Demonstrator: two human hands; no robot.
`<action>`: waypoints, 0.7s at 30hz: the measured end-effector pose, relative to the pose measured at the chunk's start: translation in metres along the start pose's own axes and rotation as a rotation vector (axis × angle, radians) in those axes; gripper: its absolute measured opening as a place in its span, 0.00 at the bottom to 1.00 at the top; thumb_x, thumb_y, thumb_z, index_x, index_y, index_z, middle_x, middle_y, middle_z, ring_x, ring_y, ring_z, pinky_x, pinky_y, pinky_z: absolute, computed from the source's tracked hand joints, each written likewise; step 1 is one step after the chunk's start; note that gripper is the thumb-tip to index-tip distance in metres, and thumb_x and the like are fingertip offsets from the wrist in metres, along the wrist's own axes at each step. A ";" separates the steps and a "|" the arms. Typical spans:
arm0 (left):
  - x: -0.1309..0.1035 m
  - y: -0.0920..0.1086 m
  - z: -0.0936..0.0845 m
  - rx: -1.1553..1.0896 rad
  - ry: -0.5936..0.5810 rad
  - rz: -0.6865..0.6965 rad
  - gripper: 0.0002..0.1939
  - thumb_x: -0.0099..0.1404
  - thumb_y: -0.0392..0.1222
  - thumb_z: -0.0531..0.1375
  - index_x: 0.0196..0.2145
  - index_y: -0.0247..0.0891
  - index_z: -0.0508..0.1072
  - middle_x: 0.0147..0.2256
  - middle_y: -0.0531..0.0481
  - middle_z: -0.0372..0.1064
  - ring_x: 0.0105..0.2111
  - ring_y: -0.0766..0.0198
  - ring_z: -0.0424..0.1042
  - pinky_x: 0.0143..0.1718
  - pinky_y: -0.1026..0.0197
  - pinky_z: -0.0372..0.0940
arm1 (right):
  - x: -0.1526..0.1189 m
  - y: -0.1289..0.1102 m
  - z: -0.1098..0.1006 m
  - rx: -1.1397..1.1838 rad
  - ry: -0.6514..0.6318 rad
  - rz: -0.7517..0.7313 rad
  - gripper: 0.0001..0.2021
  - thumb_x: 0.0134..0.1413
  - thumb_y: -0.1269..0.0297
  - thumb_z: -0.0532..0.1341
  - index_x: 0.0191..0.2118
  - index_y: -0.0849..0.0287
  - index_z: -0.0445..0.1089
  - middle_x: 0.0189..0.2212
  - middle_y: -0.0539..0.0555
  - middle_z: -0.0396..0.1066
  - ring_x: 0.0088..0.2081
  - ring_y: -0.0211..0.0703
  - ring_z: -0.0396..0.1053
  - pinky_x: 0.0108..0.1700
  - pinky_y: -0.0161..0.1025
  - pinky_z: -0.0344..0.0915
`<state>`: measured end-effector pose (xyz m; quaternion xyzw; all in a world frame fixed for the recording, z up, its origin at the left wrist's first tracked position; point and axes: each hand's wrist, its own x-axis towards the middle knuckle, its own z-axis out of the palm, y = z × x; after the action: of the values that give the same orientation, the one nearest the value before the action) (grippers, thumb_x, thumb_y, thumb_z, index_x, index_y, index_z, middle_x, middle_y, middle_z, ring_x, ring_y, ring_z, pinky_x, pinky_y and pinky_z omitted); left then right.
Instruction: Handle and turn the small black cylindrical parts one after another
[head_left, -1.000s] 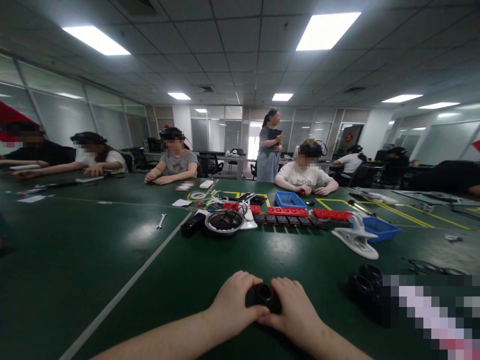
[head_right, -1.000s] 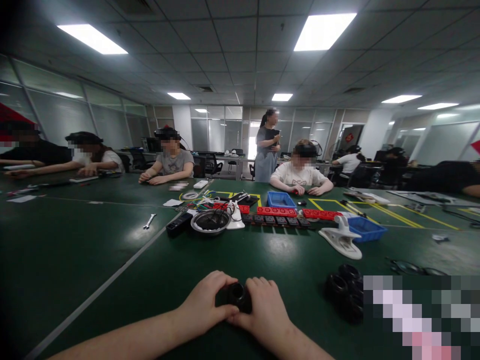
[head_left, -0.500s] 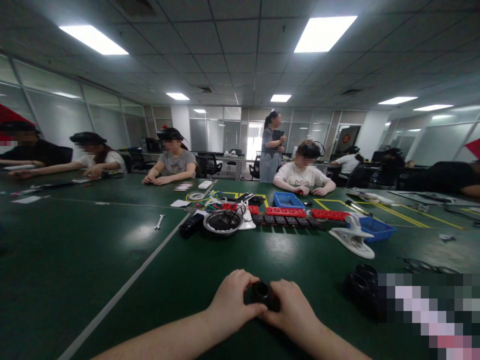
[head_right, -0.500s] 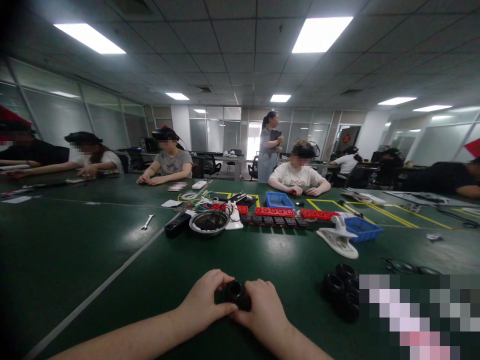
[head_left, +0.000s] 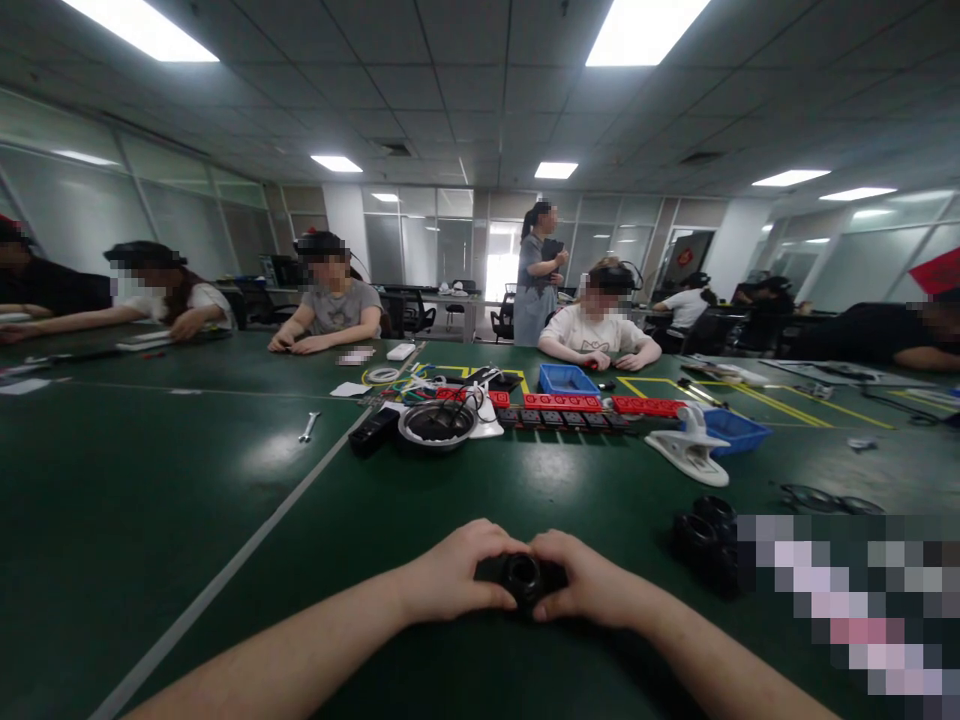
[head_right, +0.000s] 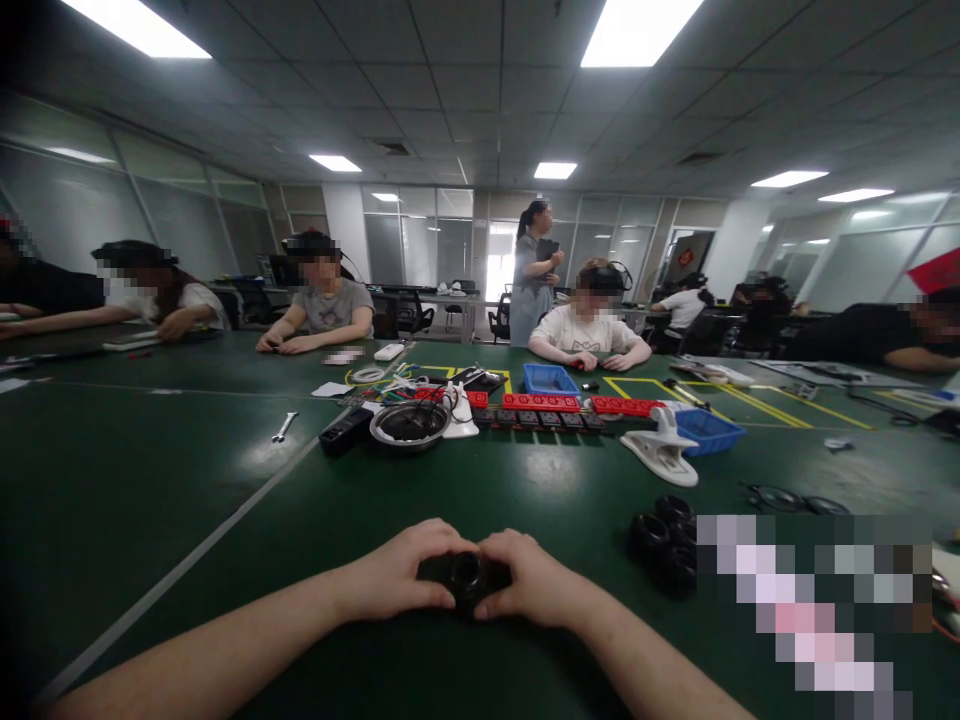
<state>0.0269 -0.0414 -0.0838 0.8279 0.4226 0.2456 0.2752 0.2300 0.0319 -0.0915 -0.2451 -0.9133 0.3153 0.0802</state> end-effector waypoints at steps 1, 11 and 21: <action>0.000 0.001 0.000 -0.004 0.005 -0.009 0.24 0.53 0.40 0.65 0.48 0.47 0.65 0.41 0.52 0.64 0.42 0.60 0.63 0.45 0.60 0.57 | 0.001 0.000 0.001 -0.019 -0.010 -0.030 0.17 0.34 0.63 0.69 0.35 0.59 0.70 0.32 0.49 0.66 0.37 0.43 0.62 0.39 0.37 0.56; -0.002 0.021 0.018 0.116 0.289 -0.314 0.17 0.47 0.40 0.67 0.36 0.38 0.70 0.34 0.52 0.66 0.37 0.59 0.64 0.39 0.59 0.58 | 0.002 -0.020 0.026 -0.474 0.230 0.152 0.18 0.38 0.49 0.63 0.28 0.60 0.66 0.26 0.52 0.65 0.33 0.46 0.60 0.37 0.41 0.52; 0.000 -0.002 0.003 -0.007 0.059 -0.063 0.23 0.52 0.40 0.65 0.47 0.46 0.66 0.43 0.51 0.61 0.45 0.60 0.60 0.47 0.59 0.56 | 0.002 -0.006 0.005 -0.158 -0.007 -0.067 0.18 0.34 0.55 0.69 0.33 0.58 0.69 0.31 0.49 0.65 0.36 0.43 0.60 0.36 0.36 0.56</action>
<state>0.0282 -0.0413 -0.0873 0.8057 0.4552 0.2626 0.2733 0.2246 0.0262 -0.0920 -0.2188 -0.9433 0.2404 0.0678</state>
